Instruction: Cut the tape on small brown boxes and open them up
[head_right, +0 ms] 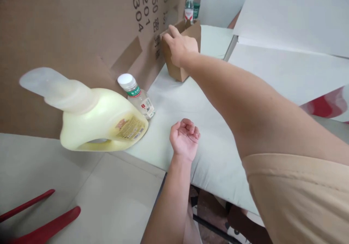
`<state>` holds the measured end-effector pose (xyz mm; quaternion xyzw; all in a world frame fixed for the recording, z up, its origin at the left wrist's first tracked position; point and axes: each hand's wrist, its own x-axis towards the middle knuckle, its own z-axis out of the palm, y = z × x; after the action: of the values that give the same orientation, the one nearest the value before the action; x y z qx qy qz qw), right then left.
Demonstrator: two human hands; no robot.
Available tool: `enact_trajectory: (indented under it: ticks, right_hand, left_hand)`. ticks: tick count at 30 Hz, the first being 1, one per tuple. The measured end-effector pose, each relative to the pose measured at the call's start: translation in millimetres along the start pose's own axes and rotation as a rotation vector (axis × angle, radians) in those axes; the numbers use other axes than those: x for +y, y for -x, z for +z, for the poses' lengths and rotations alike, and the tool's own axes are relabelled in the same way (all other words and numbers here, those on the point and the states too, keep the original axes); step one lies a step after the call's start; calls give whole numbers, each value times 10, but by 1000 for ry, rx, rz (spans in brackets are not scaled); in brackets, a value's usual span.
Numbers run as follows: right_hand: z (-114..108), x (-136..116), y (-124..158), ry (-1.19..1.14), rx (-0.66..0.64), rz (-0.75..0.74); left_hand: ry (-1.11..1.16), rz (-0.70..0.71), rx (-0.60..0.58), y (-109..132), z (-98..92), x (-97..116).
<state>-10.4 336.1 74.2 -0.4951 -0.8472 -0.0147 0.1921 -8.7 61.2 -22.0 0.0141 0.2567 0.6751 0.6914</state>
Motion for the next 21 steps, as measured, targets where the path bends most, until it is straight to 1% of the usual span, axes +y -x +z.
enact_trajectory:
  ticks: [2, 4, 5, 7, 8, 9, 10, 11, 13, 14, 15, 16, 17, 18, 19, 21]
  right_hand:
    - [75, 46, -187, 12, -52, 43]
    - [107, 110, -193, -11, -27, 64]
    - [90, 141, -126, -25, 0, 47]
    - [-32, 196, 143, -60, 34, -19]
    - [-134, 224, 339, -86, 40, -53]
    - [-259, 257, 574, -119, 46, -75]
    - [-400, 297, 843, -155, 67, -83]
    - [-552, 345, 1144, -182, 87, -72]
    - [-859, 458, 1820, -213, 188, -11]
    - [-1002, 518, 2182, -224, 246, 33]
    - [-1129, 578, 2548, -229, 322, 90]
    - [-1234, 635, 2910, -223, 410, 158]
    - [-1311, 688, 3259, -211, 507, 235]
    - [-1356, 738, 3588, -201, 599, 314]
    - [-1368, 782, 3890, -227, 622, 392]
    - [-1301, 856, 4392, -375, 590, 516]
  left_hand:
    - [-13, 11, -7, -2, -10, 10]
    - [-20, 6, -8, -5, -9, 14]
    - [-19, -2, -7, -7, -6, 13]
    - [-7, -16, 1, -17, -2, 1]
    - [-2, -4, 21, -23, -5, -10]
    - [-6, 39, 65, -29, -11, -21]
    - [-30, 123, 136, -32, -22, -32]
    - [-76, 250, 236, -33, -36, -40]
    - [-248, 603, 469, -22, -64, -47]
    - [-323, 753, 541, -10, -72, -47]
    - [-352, 843, 547, 7, -74, -50]
    - [-356, 872, 485, 27, -67, -60]
    - [-357, 861, 390, 49, -51, -82]
    - [-357, 808, 273, 73, -28, -118]
    - [-367, 737, 151, 97, 0, -171]
    - [-421, 605, -79, 146, 59, -323]
